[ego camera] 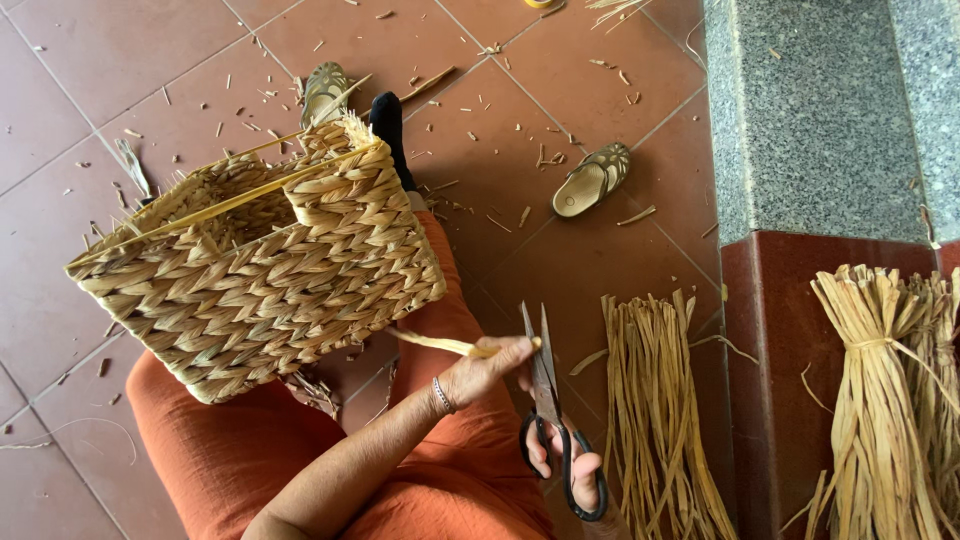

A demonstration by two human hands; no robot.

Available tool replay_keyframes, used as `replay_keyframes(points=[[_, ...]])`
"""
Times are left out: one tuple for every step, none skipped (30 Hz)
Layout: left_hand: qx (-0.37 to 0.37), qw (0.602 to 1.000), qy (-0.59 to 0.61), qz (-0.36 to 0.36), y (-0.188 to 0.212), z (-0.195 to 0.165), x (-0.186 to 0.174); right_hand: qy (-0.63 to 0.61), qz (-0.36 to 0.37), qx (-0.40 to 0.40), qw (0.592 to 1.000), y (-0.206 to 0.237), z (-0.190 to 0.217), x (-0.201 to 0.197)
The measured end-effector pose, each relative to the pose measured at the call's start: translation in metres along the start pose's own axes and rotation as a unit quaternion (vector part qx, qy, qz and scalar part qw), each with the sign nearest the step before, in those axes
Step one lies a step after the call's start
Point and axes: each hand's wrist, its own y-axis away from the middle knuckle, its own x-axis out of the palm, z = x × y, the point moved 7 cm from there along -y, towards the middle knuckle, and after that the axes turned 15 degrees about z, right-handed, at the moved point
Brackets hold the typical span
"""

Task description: The person sits on the floor with a woven water-hyacinth basket on their lap, tucks and weaves thin plant strips along the basket's rim by hand, and uses scissors to trim protruding ends and long strips before continuing to weave the border.

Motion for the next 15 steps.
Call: replay_keyframes(points=[[-0.013,1.000,-0.014,0.012,0.001,0.001,0.002,-0.001,0.014,-0.009,1.000,0.001,0.001,0.001],[-0.026,0.999,-0.028,0.024,0.001,0.003,0.004,-0.004,0.027,-0.016,0.999,0.002,0.003,0.003],[-0.023,0.999,-0.020,0.031,0.001,0.005,0.005,-0.027,0.036,-0.029,0.999,0.002,0.003,0.005],[-0.019,0.999,-0.013,0.038,0.001,0.007,0.006,-0.049,0.046,-0.042,0.997,0.002,0.004,0.007],[-0.015,0.999,-0.006,0.045,0.001,0.009,0.005,-0.071,0.056,-0.056,0.994,0.001,0.005,0.009],[-0.005,0.999,-0.022,0.034,0.001,0.011,0.002,-0.085,0.022,-0.048,0.995,0.003,0.003,0.007],[0.006,0.999,-0.039,0.024,0.000,0.012,-0.001,-0.099,-0.012,-0.041,0.994,0.004,0.000,0.007],[0.016,0.998,-0.056,0.014,0.000,0.013,-0.003,-0.113,-0.047,-0.035,0.992,0.005,-0.002,0.006],[0.036,0.996,-0.083,0.015,0.001,0.012,-0.004,-0.116,-0.043,-0.049,0.991,0.004,-0.001,0.009],[0.056,0.992,-0.109,0.017,0.002,0.011,-0.004,-0.119,-0.040,-0.064,0.990,0.004,0.000,0.011],[0.077,0.988,-0.135,0.019,0.003,0.010,-0.003,-0.121,-0.038,-0.078,0.989,0.004,0.002,0.011],[0.058,0.991,-0.120,0.011,0.005,0.014,-0.004,-0.135,-0.034,-0.132,0.981,0.005,0.009,0.006],[0.040,0.994,-0.103,0.001,0.009,0.018,-0.004,-0.149,-0.031,-0.185,0.971,0.007,0.016,-0.002],[0.023,0.996,-0.088,-0.008,0.011,0.021,-0.003,-0.162,-0.027,-0.238,0.957,0.012,0.023,-0.012],[0.010,0.996,-0.082,-0.020,0.011,0.022,-0.005,-0.126,-0.052,-0.252,0.958,0.017,0.026,-0.028]])
